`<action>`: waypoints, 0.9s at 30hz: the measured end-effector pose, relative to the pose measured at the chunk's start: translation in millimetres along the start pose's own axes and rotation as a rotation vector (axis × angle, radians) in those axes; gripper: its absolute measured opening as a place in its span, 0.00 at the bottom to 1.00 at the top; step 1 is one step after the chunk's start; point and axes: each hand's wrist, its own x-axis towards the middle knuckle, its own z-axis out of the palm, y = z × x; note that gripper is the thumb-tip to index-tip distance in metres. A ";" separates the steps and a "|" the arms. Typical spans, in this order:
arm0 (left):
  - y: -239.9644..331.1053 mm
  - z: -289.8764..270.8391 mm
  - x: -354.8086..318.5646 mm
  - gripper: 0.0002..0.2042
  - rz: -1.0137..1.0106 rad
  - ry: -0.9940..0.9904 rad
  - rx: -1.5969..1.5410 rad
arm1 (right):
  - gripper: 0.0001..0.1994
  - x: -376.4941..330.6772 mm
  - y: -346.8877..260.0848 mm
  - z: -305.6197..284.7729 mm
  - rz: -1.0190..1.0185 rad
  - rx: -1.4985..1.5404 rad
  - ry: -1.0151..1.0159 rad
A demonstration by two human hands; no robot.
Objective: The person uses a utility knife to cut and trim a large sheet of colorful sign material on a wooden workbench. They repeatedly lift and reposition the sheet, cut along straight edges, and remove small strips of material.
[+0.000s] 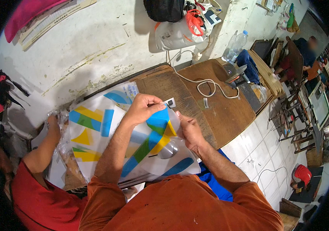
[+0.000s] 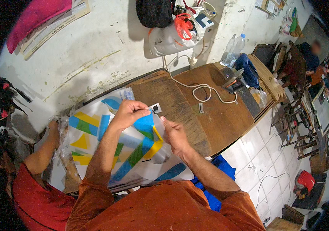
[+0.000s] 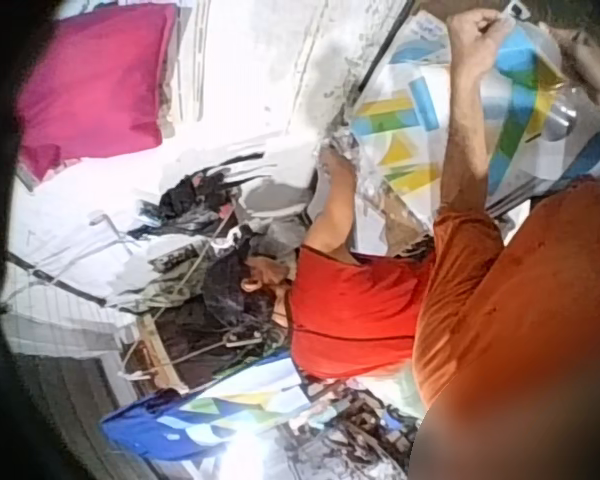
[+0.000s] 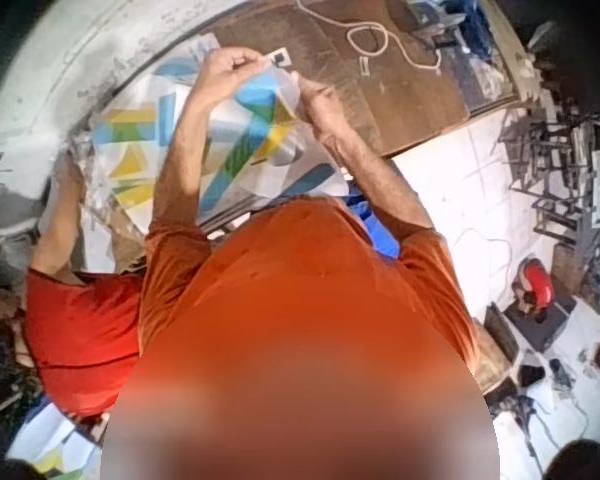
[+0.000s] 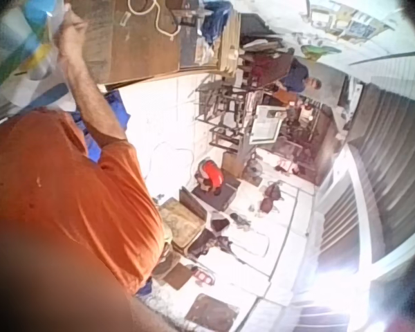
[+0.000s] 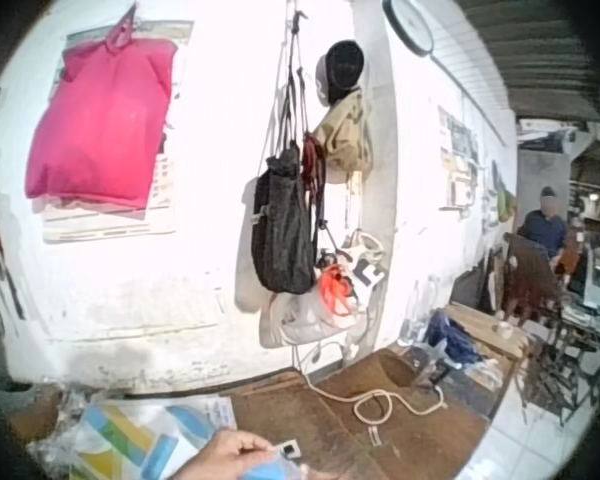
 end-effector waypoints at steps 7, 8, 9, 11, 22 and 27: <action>-4.5 -0.8 -0.1 0.07 -0.054 -0.057 -0.001 | 0.17 -3.5 1.7 10.2 0.015 0.164 -0.079; -4.8 -0.6 -0.3 0.06 -0.056 -0.058 -0.004 | 0.17 -1.1 2.6 9.5 0.037 0.148 -0.046; -5.2 -0.3 -0.1 0.07 -0.053 -0.066 0.011 | 0.17 2.4 3.3 7.0 -0.002 0.160 -0.043; -6.8 0.5 1.5 0.08 -0.048 -0.082 0.031 | 0.18 10.8 5.8 -2.9 -0.058 0.186 -0.073; -7.0 27.2 5.7 0.23 0.612 0.674 0.940 | 0.18 -6.5 63.2 -96.6 -0.311 -0.640 0.087; -55.0 89.1 -124.0 0.19 -0.200 -0.040 0.211 | 0.12 20.1 52.4 -86.6 -0.285 -0.319 0.056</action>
